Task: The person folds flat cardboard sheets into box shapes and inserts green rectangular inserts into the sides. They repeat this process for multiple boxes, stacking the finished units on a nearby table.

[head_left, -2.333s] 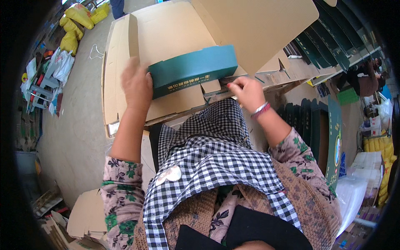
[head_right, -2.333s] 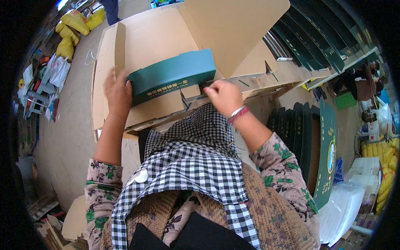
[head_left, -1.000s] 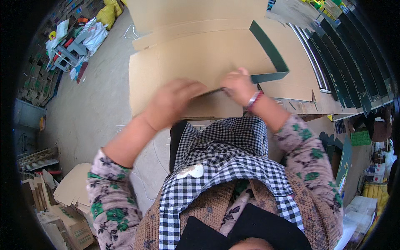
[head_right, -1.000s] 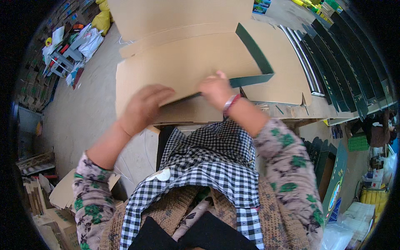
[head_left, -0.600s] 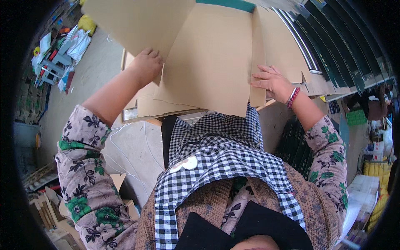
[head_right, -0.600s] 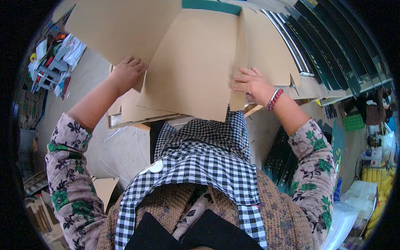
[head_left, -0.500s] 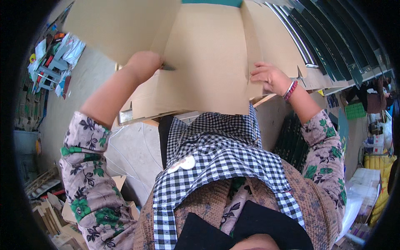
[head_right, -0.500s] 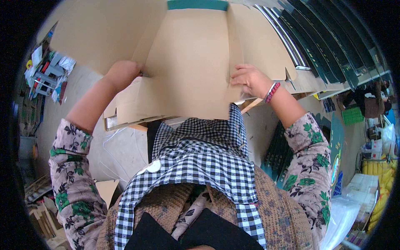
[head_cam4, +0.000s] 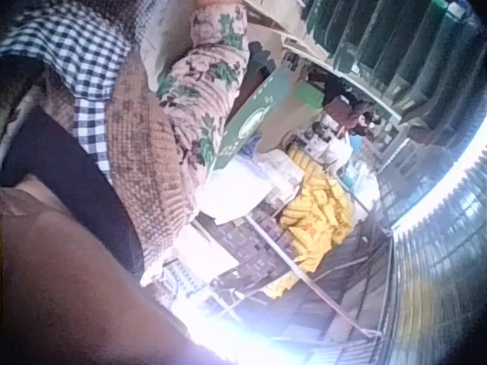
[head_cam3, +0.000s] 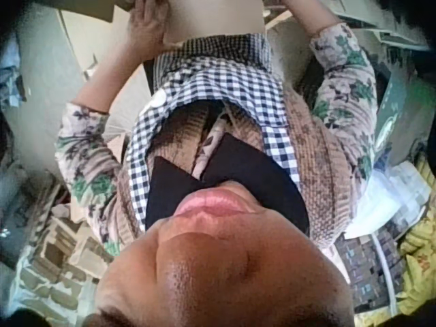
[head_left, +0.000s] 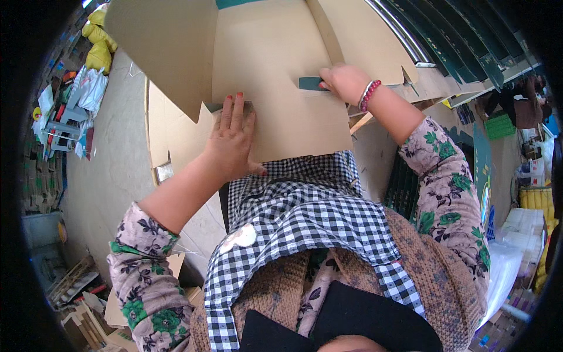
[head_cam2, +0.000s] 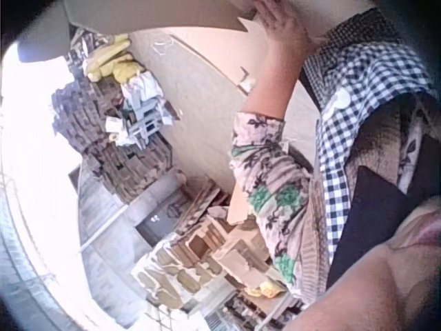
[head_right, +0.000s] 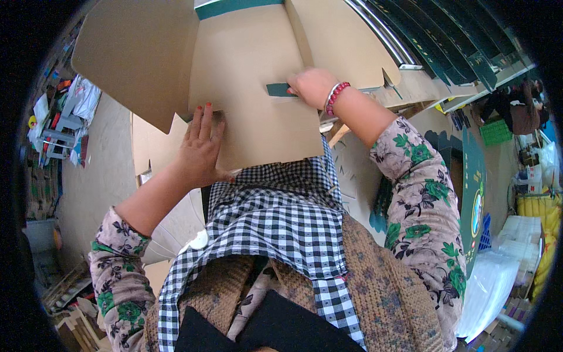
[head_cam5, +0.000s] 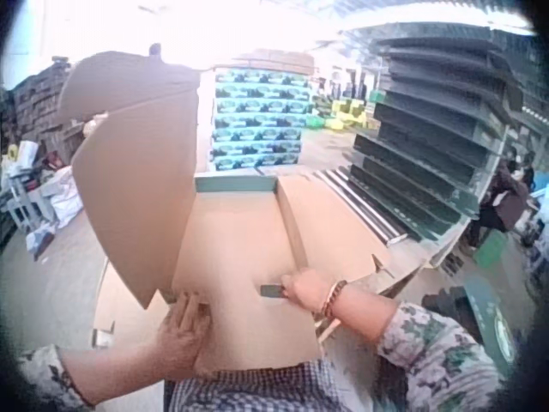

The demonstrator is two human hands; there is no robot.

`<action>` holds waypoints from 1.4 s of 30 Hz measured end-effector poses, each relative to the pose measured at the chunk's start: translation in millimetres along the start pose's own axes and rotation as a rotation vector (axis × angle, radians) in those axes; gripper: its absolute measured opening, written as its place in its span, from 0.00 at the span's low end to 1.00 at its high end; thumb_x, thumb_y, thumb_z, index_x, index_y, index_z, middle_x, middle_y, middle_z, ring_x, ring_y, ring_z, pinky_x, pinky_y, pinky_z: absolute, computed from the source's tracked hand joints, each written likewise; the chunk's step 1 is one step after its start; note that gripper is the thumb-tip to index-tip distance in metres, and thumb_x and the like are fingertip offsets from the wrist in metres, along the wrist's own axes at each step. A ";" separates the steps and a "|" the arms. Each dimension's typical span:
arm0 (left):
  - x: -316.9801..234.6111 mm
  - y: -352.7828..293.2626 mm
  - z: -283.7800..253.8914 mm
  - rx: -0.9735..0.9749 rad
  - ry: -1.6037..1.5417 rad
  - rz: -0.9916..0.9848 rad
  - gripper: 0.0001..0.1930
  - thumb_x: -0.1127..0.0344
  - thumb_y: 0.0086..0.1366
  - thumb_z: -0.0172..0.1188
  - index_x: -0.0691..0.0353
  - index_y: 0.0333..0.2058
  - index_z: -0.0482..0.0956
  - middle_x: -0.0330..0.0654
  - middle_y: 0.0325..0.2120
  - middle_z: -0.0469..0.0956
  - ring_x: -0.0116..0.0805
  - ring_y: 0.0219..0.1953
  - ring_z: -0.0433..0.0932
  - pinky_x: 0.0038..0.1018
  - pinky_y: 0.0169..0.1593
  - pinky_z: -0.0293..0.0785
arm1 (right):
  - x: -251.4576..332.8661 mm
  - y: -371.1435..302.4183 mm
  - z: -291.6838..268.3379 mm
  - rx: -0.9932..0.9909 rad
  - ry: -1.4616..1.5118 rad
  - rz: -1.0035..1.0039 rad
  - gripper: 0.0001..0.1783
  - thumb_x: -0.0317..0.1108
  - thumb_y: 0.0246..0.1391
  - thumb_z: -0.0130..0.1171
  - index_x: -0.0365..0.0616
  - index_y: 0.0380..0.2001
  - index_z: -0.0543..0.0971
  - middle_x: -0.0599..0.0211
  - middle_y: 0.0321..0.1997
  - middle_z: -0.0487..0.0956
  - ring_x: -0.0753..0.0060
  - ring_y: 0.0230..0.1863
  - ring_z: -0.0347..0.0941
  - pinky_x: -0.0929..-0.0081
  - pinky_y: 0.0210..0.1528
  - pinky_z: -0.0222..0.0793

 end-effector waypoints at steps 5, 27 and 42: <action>7.7 3.7 -18.4 0.057 -0.050 0.082 0.41 0.50 0.45 0.71 0.68 0.54 0.70 0.67 0.64 0.44 0.64 0.67 0.44 0.42 0.67 0.50 | 4.1 3.9 6.7 -0.036 0.016 -0.004 0.14 0.44 0.58 0.51 0.45 0.30 0.75 0.55 0.30 0.79 0.49 0.34 0.76 0.53 0.36 0.70; 22.0 20.1 -15.3 -0.489 -0.266 -0.088 0.16 0.62 0.52 0.66 0.62 0.39 0.79 0.47 0.42 0.75 0.52 0.46 0.71 0.39 0.48 0.70 | 56.3 -24.2 -22.4 -0.615 0.003 0.098 0.20 0.41 0.44 0.64 0.50 0.43 0.78 0.61 0.46 0.75 0.57 0.44 0.72 0.59 0.49 0.63; 112.7 18.0 -4.2 0.162 -0.072 0.011 0.11 0.68 0.52 0.63 0.62 0.36 0.81 0.51 0.32 0.80 0.53 0.36 0.78 0.42 0.44 0.74 | 149.6 1.0 -32.5 0.444 0.462 -0.194 0.19 0.37 0.45 0.60 0.32 0.37 0.77 0.41 0.35 0.78 0.40 0.39 0.75 0.54 0.43 0.71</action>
Point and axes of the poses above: each hand's wrist, its own y-axis towards the middle knuckle, its own z-axis out of the palm, x = y × z, the point moved 1 cm from there along y, towards the middle knuckle
